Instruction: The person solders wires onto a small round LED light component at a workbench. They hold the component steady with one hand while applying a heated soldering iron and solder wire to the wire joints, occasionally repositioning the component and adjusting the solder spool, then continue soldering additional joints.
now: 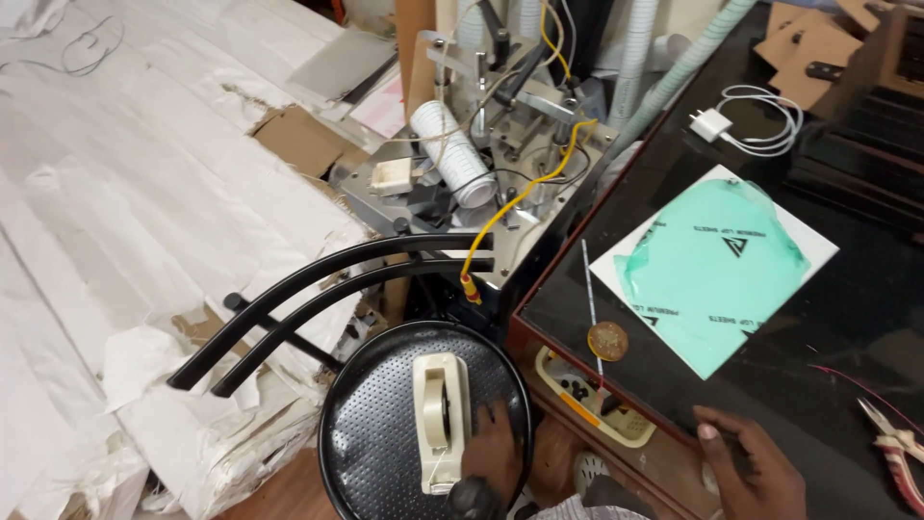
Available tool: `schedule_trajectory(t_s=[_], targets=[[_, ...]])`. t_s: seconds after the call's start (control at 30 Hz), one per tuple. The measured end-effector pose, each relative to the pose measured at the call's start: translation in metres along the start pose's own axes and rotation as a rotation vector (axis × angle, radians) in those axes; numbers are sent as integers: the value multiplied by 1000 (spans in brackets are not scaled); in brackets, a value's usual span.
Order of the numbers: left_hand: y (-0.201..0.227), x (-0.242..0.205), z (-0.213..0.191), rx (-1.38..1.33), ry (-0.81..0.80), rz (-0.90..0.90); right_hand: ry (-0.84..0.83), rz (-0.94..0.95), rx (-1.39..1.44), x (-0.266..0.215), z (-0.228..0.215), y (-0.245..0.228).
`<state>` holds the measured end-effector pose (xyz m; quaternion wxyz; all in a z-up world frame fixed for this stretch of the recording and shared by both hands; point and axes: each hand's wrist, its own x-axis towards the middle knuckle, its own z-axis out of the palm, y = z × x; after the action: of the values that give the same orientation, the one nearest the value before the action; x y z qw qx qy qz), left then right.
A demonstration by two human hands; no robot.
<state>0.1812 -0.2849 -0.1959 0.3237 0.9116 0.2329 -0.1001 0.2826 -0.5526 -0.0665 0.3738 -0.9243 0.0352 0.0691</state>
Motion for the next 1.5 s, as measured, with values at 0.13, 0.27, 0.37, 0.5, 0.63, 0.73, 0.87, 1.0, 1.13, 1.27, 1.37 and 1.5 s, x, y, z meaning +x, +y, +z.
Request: schedule_trajectory(t_s=[0.13, 0.27, 0.37, 0.5, 0.63, 0.73, 0.87, 1.0, 1.13, 1.27, 1.37, 1.5], targets=[[23, -25, -40, -184, 98, 52, 63, 6, 88, 5, -13, 39], [20, -24, -36, -197, 174, -46, 132, -66, 192, 7, -23, 64], [19, -21, -44, -282, 403, -89, 121, 13, 112, 8, -31, 65], [26, -16, -75, -405, 269, -154, 154, -34, 62, 2, -31, 78], [20, 10, -82, -405, 562, -11, 128, 3, 10, 4, -29, 86], [51, 26, -134, -488, 660, 64, 90, 25, 71, 6, -30, 88], [51, 66, -154, -469, 733, 112, 113, -40, 50, 10, -26, 109], [49, 91, -161, -378, 754, 136, 110, -54, -2, 15, -20, 125], [45, 102, -155, -281, 778, 216, 130, -32, -68, 20, -14, 132], [55, 99, -165, -277, 777, 213, 113, 28, -108, 19, -14, 124], [62, 90, -174, -306, 704, 143, 144, -16, -101, 4, -2, 118], [69, 87, -187, -240, 716, 160, -359, 53, -77, -9, 80, 111]])
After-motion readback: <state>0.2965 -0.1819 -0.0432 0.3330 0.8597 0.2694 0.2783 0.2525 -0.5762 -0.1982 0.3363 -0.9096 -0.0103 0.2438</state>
